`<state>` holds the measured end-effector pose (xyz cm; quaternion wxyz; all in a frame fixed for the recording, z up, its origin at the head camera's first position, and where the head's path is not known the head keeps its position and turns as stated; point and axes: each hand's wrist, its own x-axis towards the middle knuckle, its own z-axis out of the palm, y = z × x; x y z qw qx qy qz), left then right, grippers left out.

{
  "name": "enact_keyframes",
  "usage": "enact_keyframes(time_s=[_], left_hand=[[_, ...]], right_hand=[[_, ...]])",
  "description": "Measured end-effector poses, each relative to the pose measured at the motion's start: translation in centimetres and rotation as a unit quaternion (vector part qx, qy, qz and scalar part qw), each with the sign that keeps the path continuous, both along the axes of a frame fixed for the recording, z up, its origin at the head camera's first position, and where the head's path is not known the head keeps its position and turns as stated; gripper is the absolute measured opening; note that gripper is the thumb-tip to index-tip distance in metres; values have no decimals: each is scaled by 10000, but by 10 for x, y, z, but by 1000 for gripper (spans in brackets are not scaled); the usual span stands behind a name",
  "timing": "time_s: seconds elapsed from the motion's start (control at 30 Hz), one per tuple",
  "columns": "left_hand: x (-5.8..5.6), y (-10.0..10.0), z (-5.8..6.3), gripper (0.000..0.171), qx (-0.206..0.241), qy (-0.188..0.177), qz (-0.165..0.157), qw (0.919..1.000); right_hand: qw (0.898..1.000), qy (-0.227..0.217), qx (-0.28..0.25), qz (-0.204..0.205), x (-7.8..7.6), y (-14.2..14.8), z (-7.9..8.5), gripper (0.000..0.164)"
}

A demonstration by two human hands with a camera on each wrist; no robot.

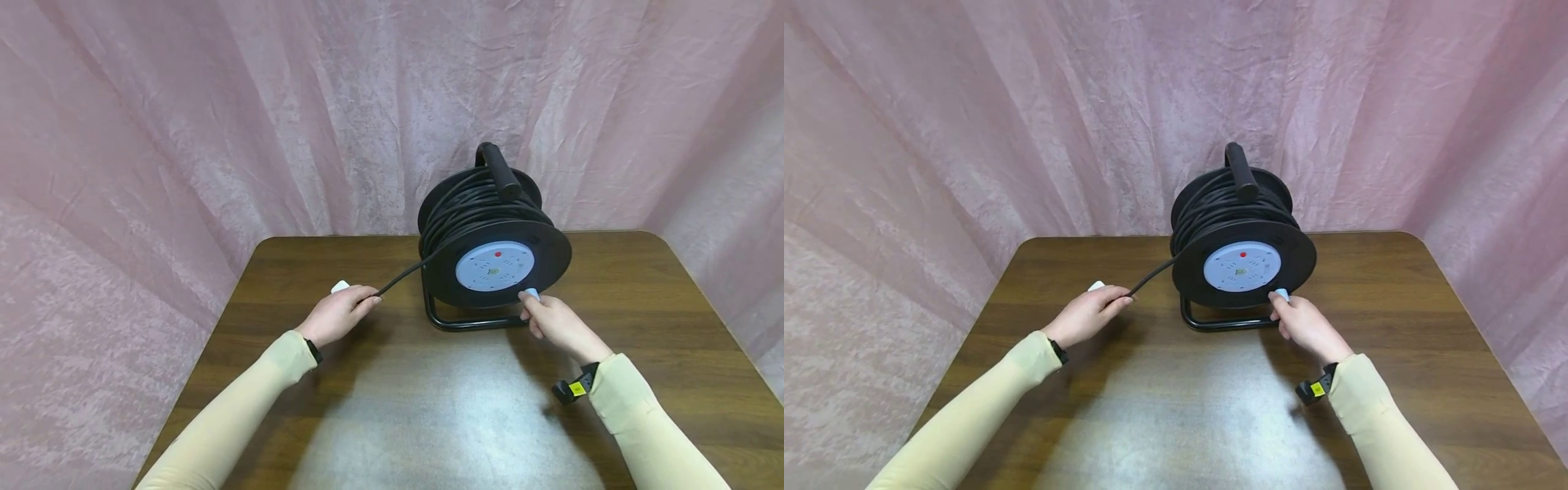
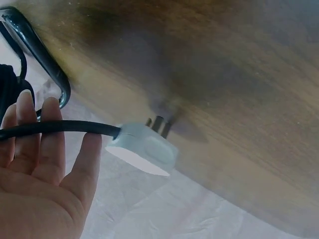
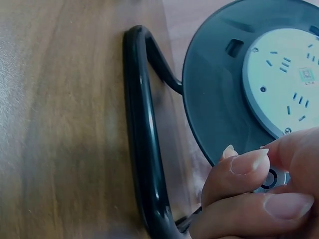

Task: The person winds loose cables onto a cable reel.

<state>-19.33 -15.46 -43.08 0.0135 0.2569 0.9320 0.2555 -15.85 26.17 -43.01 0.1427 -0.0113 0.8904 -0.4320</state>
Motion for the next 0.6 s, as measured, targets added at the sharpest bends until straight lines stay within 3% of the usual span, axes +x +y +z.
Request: enact_keyframes(time_s=[0.6], left_hand=[[1, -3, 1, 31, 112, -136, 170, 9997]], right_hand=[[9996, -251, -75, 99, -1, -15, -14, 63]])
